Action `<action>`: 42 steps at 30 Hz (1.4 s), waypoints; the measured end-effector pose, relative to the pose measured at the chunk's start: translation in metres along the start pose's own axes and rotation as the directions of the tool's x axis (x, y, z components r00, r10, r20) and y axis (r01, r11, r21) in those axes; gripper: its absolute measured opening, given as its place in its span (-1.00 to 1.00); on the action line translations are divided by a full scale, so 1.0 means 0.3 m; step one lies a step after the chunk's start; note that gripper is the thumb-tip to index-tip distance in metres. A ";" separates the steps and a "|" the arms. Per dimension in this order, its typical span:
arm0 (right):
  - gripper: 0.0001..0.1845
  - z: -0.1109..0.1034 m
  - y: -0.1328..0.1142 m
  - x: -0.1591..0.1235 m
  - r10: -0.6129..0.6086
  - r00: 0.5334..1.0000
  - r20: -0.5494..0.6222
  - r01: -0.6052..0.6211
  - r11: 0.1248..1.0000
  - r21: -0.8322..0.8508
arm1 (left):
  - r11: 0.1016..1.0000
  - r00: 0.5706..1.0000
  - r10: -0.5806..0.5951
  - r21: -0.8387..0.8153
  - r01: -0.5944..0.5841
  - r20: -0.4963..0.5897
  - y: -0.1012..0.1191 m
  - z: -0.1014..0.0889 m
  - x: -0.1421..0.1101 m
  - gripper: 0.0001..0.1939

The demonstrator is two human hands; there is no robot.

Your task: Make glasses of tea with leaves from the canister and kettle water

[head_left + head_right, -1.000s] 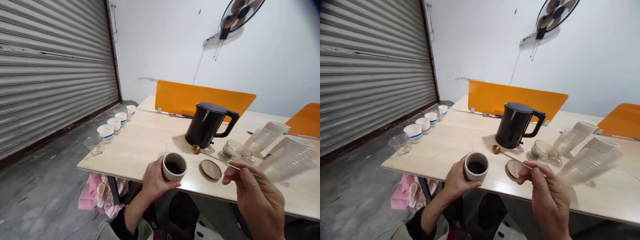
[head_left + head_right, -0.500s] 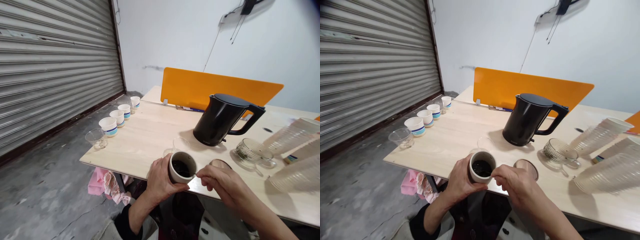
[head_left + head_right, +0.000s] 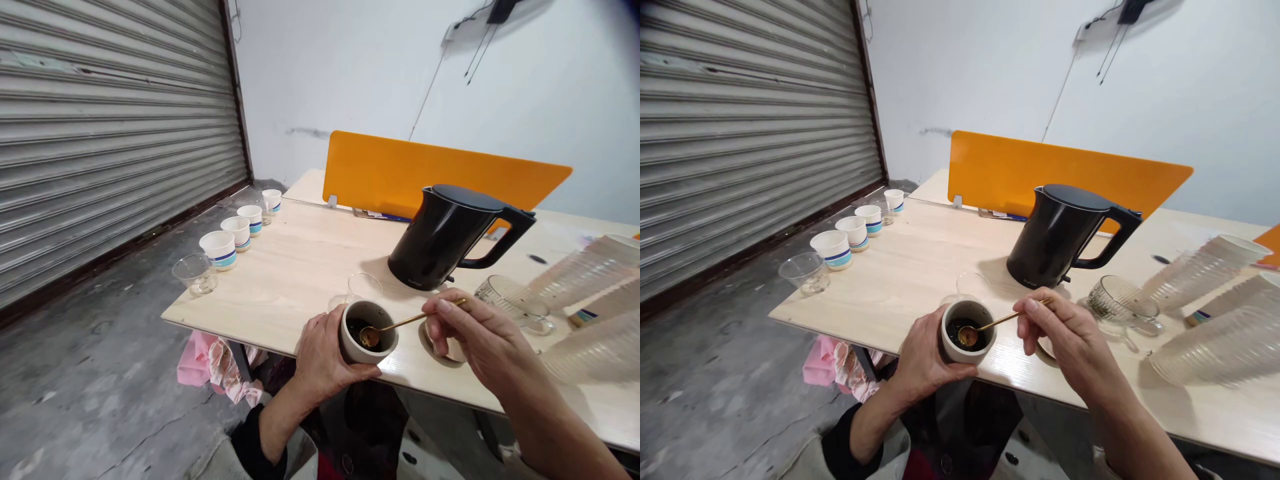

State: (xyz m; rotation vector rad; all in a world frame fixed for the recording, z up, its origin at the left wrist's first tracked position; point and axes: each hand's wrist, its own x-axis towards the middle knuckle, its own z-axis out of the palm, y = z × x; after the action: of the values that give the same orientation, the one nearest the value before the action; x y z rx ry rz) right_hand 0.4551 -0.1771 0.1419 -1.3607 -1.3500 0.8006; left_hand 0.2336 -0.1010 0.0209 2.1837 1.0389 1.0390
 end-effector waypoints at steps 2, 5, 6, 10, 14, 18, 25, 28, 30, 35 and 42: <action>-0.74 -0.007 0.018 0.005 0.038 0.997 -0.064 -0.030 0.992 0.124 | 1.000 1.000 0.009 -0.003 -0.009 0.001 0.000 -0.002 0.000 0.06; -0.76 -0.005 0.023 0.010 0.062 0.991 -0.115 -0.038 0.978 0.205 | 1.000 1.000 0.025 -0.005 -0.025 -0.007 0.001 -0.004 0.000 0.07; -0.76 -0.002 0.022 0.011 0.063 0.990 -0.127 -0.034 0.976 0.217 | 1.000 1.000 0.027 -0.005 -0.027 -0.010 0.002 -0.004 0.000 0.08; -0.78 0.004 0.018 0.012 0.072 0.983 -0.171 -0.026 0.966 0.258 | 1.000 1.000 0.028 -0.006 -0.029 -0.013 0.003 -0.004 0.000 0.09; -0.81 -0.004 0.018 0.021 0.073 0.968 -0.241 0.003 0.953 0.301 | 0.999 0.999 0.034 0.005 -0.034 -0.012 -0.002 0.000 0.002 0.09; -0.82 -0.014 0.015 0.044 0.014 0.937 -0.350 0.094 0.953 0.288 | 0.999 0.999 0.041 0.019 -0.041 -0.028 -0.008 0.008 0.002 0.10; -0.82 -0.022 0.021 0.074 -0.063 0.894 -0.444 0.205 0.938 0.280 | 0.998 0.997 0.060 0.012 -0.060 -0.047 -0.009 0.013 0.004 0.09; -0.81 0.001 0.042 0.081 -0.125 0.868 -0.480 0.260 0.939 0.226 | 0.997 0.995 0.074 0.018 -0.074 -0.062 -0.010 0.014 0.004 0.09; -0.80 0.028 0.062 0.085 -0.182 0.884 -0.431 0.244 0.965 0.092 | 0.997 0.995 0.075 0.020 -0.074 -0.064 -0.011 0.014 0.003 0.09; -0.76 0.068 0.106 0.092 -0.252 0.938 -0.238 0.213 0.960 -0.179 | 0.997 0.996 0.070 0.029 -0.068 -0.060 -0.013 0.014 0.001 0.12; -0.77 0.066 0.099 0.076 -0.254 0.900 -0.355 0.241 0.967 -0.081 | 0.998 0.997 0.064 0.025 -0.062 -0.053 -0.012 0.013 -0.001 0.10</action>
State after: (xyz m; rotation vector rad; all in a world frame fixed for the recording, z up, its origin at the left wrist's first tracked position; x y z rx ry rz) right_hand 0.4486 -0.1467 0.1131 -1.2570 -1.2128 0.3325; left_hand 0.2350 -0.0997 0.0158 2.2315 1.0166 1.1252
